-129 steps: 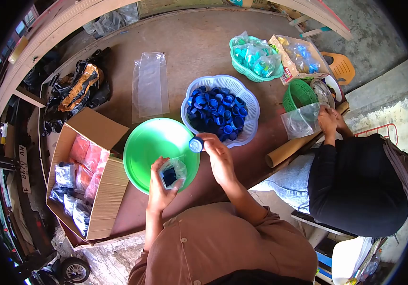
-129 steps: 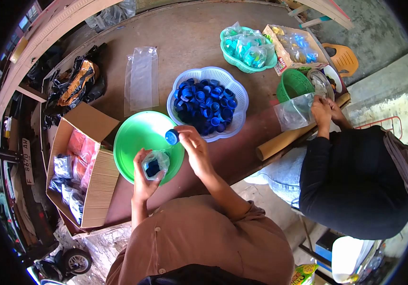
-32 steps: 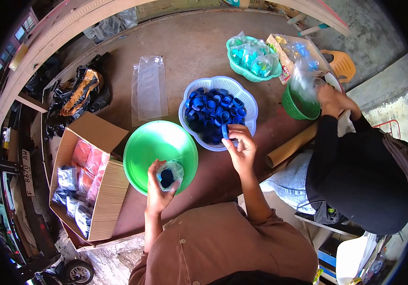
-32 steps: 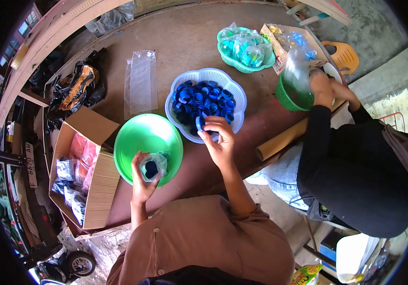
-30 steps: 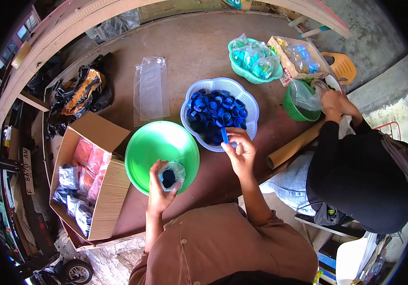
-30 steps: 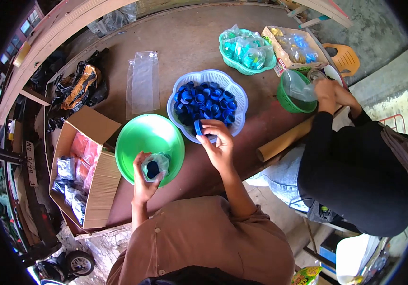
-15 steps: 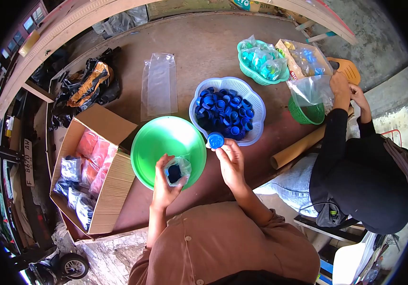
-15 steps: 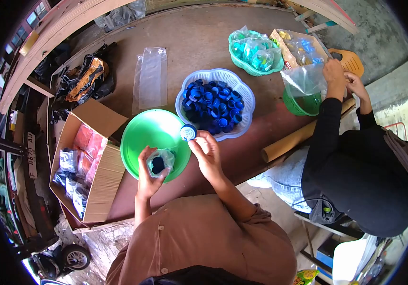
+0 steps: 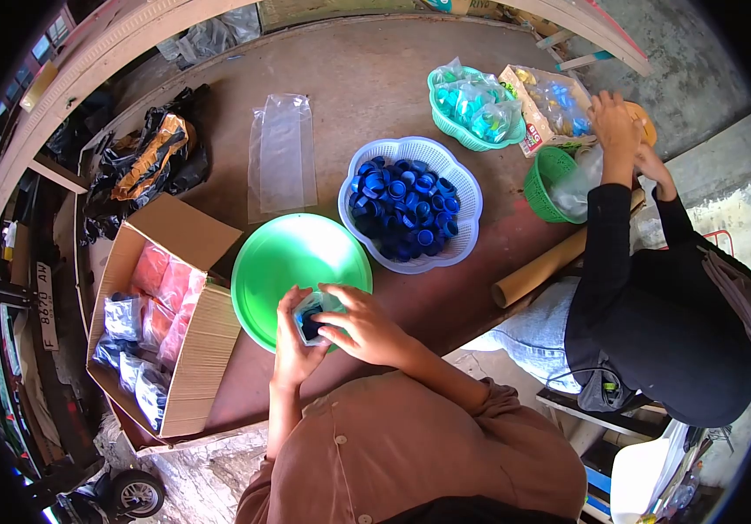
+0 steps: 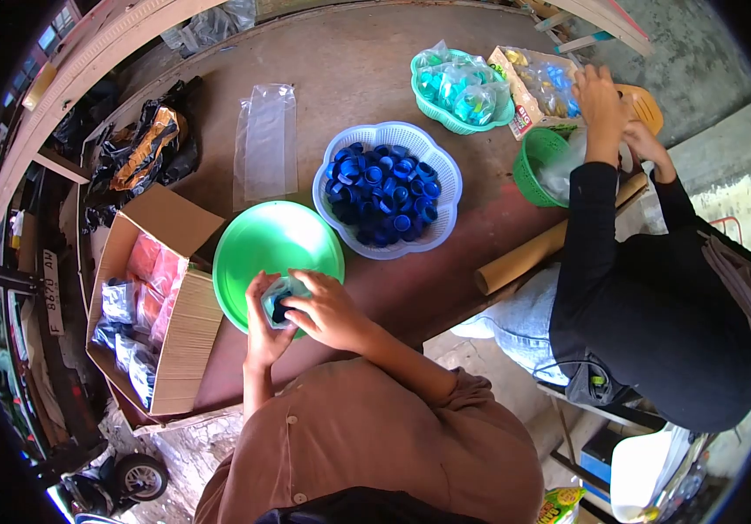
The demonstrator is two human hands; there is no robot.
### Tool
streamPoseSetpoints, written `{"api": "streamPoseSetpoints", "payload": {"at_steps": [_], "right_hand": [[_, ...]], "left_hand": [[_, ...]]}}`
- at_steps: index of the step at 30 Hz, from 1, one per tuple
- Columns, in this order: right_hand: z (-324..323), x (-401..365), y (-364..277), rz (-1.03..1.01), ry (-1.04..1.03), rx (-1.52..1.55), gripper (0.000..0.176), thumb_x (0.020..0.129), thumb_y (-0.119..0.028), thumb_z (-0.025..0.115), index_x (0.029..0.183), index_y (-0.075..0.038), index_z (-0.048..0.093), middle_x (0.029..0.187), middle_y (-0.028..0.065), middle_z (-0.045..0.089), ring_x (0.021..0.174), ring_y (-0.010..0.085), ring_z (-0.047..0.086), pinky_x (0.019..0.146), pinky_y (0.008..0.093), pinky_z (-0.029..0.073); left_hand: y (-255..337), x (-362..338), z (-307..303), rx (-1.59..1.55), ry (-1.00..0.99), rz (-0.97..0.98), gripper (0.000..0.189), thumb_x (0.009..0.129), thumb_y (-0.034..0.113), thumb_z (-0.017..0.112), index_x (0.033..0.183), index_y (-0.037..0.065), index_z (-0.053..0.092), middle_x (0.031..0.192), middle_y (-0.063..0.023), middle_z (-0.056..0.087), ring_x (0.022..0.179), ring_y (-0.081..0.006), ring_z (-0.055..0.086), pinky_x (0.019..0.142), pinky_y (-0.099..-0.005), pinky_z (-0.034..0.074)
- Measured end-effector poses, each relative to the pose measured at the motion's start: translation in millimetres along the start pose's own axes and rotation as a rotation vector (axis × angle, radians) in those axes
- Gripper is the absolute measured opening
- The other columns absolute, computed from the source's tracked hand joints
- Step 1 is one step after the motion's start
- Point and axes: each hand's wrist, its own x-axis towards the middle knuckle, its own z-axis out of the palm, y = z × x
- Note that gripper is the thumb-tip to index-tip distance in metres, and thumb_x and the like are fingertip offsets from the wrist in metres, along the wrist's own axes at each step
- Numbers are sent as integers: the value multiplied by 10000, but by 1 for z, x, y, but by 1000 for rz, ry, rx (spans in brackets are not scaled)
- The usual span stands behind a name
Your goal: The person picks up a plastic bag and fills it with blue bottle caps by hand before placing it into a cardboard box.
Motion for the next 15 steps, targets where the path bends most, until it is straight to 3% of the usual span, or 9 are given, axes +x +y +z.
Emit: {"api": "streamPoseSetpoints", "payload": {"at_steps": [4,5,6,8,10,11,12,15], "right_hand": [[-5,1,8,218,-28,276,140,801,-169,613,908,-79,619,1161,167,464,928,304,555,776,363,453],[-2,1,13,161,40,201,138,803,-136,613,932,-85,605,1154,150,471,883,266,578,722,332,489],[4,-2,19,238,10,306,168,806,-105,611,969,-70,593,1118,119,514,903,199,575,695,299,513],[8,1,35,271,-76,671,203,806,-68,606,1002,-26,575,1060,97,555,891,155,571,692,280,524],[2,2,37,594,-160,1007,299,792,0,587,1085,11,529,1023,90,569,812,141,591,676,282,522],[-5,9,30,675,-105,1148,319,787,14,583,1100,6,523,1027,91,566,815,136,589,667,276,515],[-11,17,24,757,-49,1286,340,782,29,578,1115,1,517,1030,92,562,818,132,588,657,270,508],[-21,29,29,536,158,1207,343,766,53,586,1097,-11,523,990,54,542,814,121,565,675,237,475]], "left_hand": [[-6,0,1,17,19,2,878,595,7,729,1306,30,214,1172,-204,418,1078,-306,466,913,-405,396],[-7,0,3,15,40,33,875,597,20,744,1297,22,219,1181,-205,423,1082,-309,468,908,-405,404],[-9,0,4,16,62,63,872,599,32,759,1287,14,224,1189,-206,427,1086,-313,470,902,-405,412],[-20,-1,5,-15,80,79,942,562,104,808,1291,14,219,1203,-199,420,1099,-316,461,911,-418,406],[-20,5,3,-233,45,55,1031,518,185,845,1306,21,201,1217,-193,422,1101,-306,463,919,-416,401],[-40,4,1,-240,-79,8,1074,475,246,869,1308,26,227,1186,-168,465,1075,-278,487,918,-392,404],[-37,10,-4,-95,-132,-5,977,511,228,858,1284,23,298,1130,-140,510,1030,-231,513,903,-360,410],[-15,26,-13,-302,-53,-133,778,629,197,797,1248,8,363,1106,-117,516,1003,-192,513,878,-336,416]]}}
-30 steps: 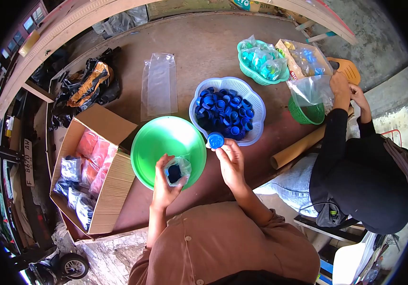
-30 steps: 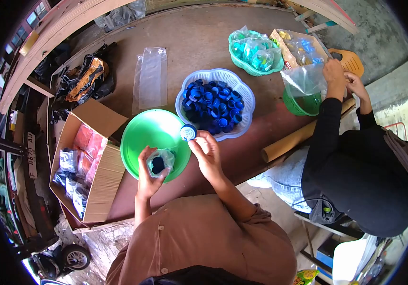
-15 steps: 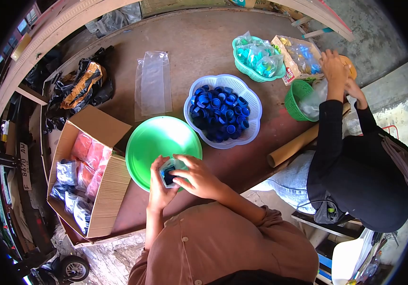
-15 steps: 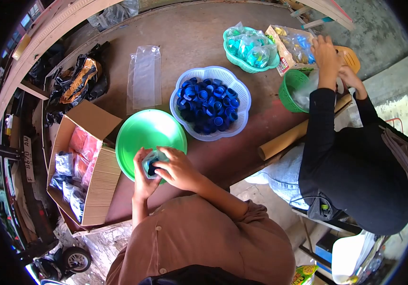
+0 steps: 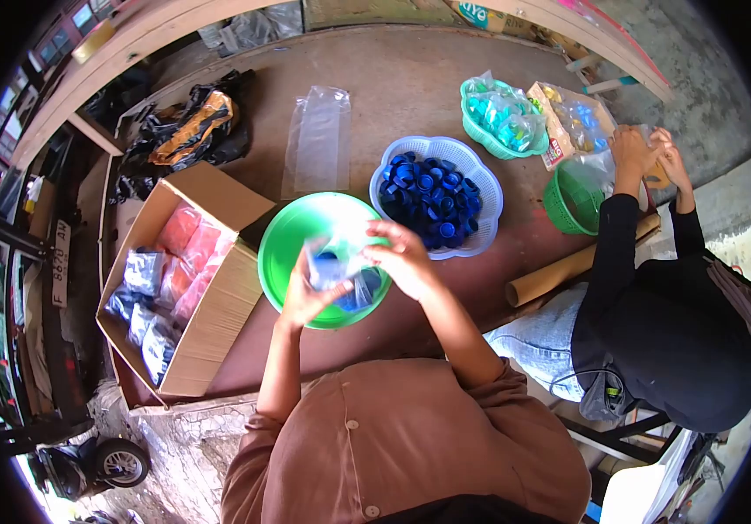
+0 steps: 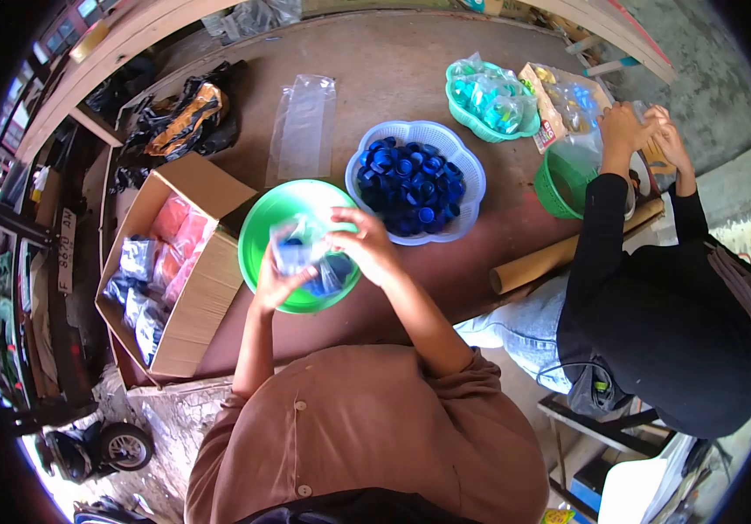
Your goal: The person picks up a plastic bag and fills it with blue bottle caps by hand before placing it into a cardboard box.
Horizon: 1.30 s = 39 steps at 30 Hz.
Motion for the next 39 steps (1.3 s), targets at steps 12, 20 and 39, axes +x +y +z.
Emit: {"api": "streamPoseSetpoints", "payload": {"at_steps": [12,20,39], "right_hand": [[21,-42,-39,-182,-94,-282,389,735,57,610,1099,-36,509,887,11,456,699,59,492,533,183,386],[22,-69,-48,-452,-245,-567,494,746,95,525,1215,-54,486,1096,56,461,677,61,495,560,177,390],[20,-97,-61,-789,-97,-951,203,685,105,574,833,-3,661,754,79,576,557,101,523,500,221,428]], "left_hand": [[40,-32,18,-256,-73,15,314,941,243,406,1132,35,541,1047,-2,572,962,-84,483,889,-271,364],[74,-63,16,284,-32,104,435,953,265,329,1309,17,359,1340,-141,382,1257,-244,314,1040,-353,220],[68,-75,59,180,221,-33,325,842,79,530,1119,-28,399,859,-114,540,682,-159,528,610,-285,452]]}}
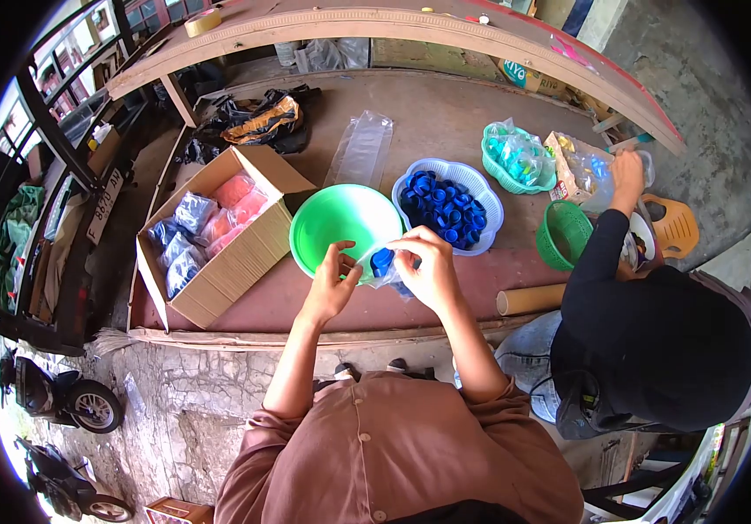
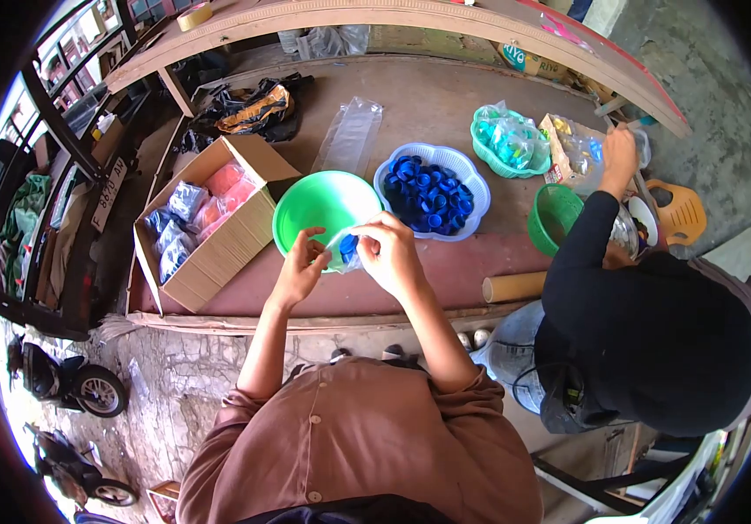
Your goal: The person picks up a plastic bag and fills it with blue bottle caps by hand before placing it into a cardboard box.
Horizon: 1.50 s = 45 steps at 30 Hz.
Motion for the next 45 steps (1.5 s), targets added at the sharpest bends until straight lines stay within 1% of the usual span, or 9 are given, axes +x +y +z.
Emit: {"api": "streamPoseSetpoints", "payload": {"at_steps": [5,11,16,20,24,30,32,39,45], "right_hand": [[-3,-14,8,-20,-188,-385,208,683,98,536,829,8,653,825,126,515,634,232,532,581,306,454],[-12,-11,3,103,-162,-257,217,687,61,517,865,21,635,955,188,518,894,299,538,715,372,439],[-26,1,-3,79,-429,-63,204,704,46,551,895,20,618,836,156,579,782,290,585,675,342,455],[-35,4,-37,-45,2,-47,126,741,9,604,865,15,622,748,123,574,613,224,564,575,310,453],[3,-14,19,-68,-169,-151,99,729,42,594,796,-11,644,718,87,586,597,209,566,546,311,446],[-10,-10,-8,-21,14,3,128,712,30,615,828,-21,636,719,84,577,538,151,540,480,255,417],[2,-26,24,126,-318,-146,176,690,40,564,855,-12,593,782,146,579,677,300,592,613,360,474],[-27,16,7,270,-155,453,191,763,-43,632,951,-10,624,931,50,633,796,124,581,668,242,465],[-27,52,42,734,-215,1054,279,773,-41,617,1044,-50,552,896,56,615,809,128,606,673,254,516]], "left_hand": [[37,5,-2,168,97,166,334,805,-7,500,1117,-35,384,620,-91,511,540,-152,498,542,-294,419],[61,12,-7,324,0,238,389,789,-3,524,1141,-35,361,598,-127,516,529,-210,510,545,-315,419],[64,15,-12,350,-117,245,464,801,8,531,1212,-32,320,619,-132,535,566,-186,523,569,-299,425],[73,0,-6,-366,-138,243,448,839,0,510,1244,-6,319,686,-41,474,633,-100,481,597,-252,414],[40,11,-10,291,-121,248,446,833,-1,526,1241,15,344,669,-17,451,643,-81,477,614,-231,413],[46,14,-10,63,-173,239,413,828,5,511,1220,29,383,658,-60,481,593,-119,478,572,-264,404],[23,20,-7,664,-86,220,391,817,-6,499,1197,22,409,631,-59,449,564,-145,448,543,-276,391],[54,32,-13,-481,-59,511,757,680,248,747,1281,7,354,1078,-94,498,1048,-180,455,893,-330,358],[1,36,24,-200,-348,37,701,669,274,768,1219,1,429,1073,-76,551,1013,-177,502,914,-329,384]]}}
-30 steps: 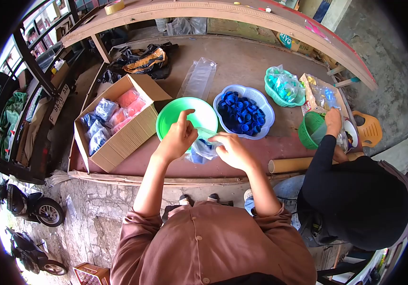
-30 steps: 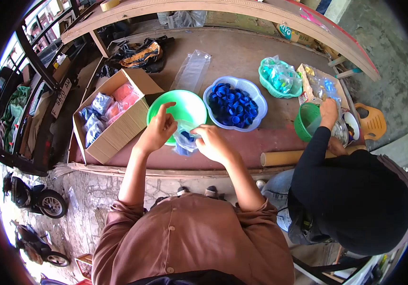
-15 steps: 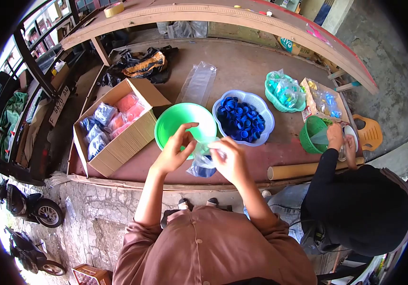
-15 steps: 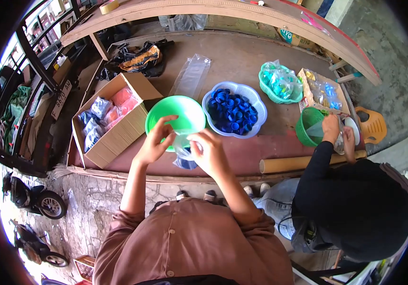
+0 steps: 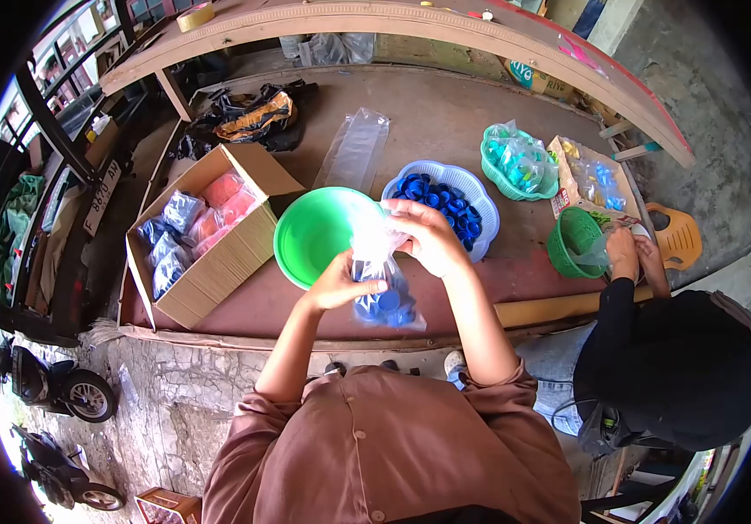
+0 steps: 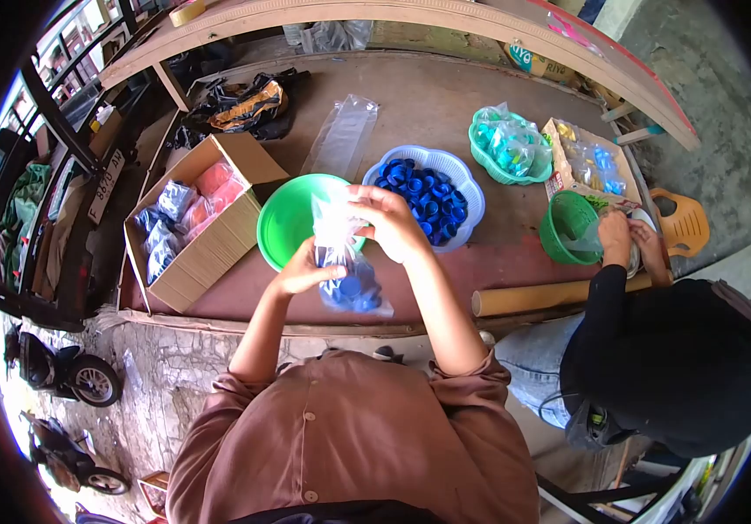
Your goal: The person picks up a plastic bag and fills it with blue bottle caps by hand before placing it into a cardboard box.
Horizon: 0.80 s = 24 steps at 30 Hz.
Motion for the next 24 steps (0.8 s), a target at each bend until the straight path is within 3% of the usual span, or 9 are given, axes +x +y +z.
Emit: {"api": "streamPoseSetpoints", "payload": {"at_steps": [5,7,13,15,16,17,18,21,24], "right_hand": [[-38,11,0,-17,-139,145,236,761,47,582,946,-87,524,799,-2,540,712,117,569,593,240,477],[-49,11,-9,-62,-54,63,254,713,30,626,927,-76,539,760,7,531,621,91,544,511,209,427],[-39,-3,-43,-723,685,-924,171,714,38,608,874,-8,569,809,57,566,723,124,534,672,245,430],[-2,-14,-42,-982,129,-1235,270,645,-89,698,878,-44,569,866,99,570,804,243,553,708,341,432],[14,-25,-35,-759,-119,-1243,359,614,-148,725,934,-58,588,890,118,562,844,281,549,731,359,435],[15,-30,-23,-853,-359,-1501,411,617,-147,728,992,-45,595,907,143,578,836,287,567,731,346,450],[11,-33,-14,-517,-453,-1414,372,635,-107,724,973,-33,587,924,123,586,846,261,567,731,353,449],[3,-31,-47,-399,-572,-1124,141,727,-60,672,849,-11,620,749,89,611,657,187,599,585,266,468],[-13,-35,-61,-442,-282,-846,50,748,21,638,783,2,607,744,69,623,684,134,605,615,252,486]], "left_hand": [[6,2,3,-182,-130,-190,471,760,242,673,1137,6,518,1028,-68,577,953,-150,514,859,-305,409],[7,7,-4,295,-297,-103,365,776,240,661,1040,8,565,914,-51,600,853,-111,521,762,-264,422],[21,6,-20,559,-314,-85,249,791,251,631,837,7,625,711,-93,612,650,-145,541,619,-302,433],[33,6,-16,689,-334,-38,256,785,249,632,870,8,622,747,-123,626,666,-193,576,633,-324,442],[26,6,-13,677,-332,76,274,774,250,640,899,7,617,780,-150,632,695,-233,597,658,-344,453],[47,5,-7,700,-431,-24,276,765,242,646,911,9,614,784,-156,630,716,-232,605,678,-344,459],[53,5,-6,724,-457,-22,275,760,237,650,913,12,616,785,-161,629,717,-238,606,679,-344,459],[67,-1,-7,672,-528,-136,279,746,229,656,918,13,613,785,-174,623,707,-264,601,671,-353,456],[55,-10,-19,805,-425,14,334,714,268,656,889,-13,614,754,-205,609,710,-318,593,664,-390,454]]}}
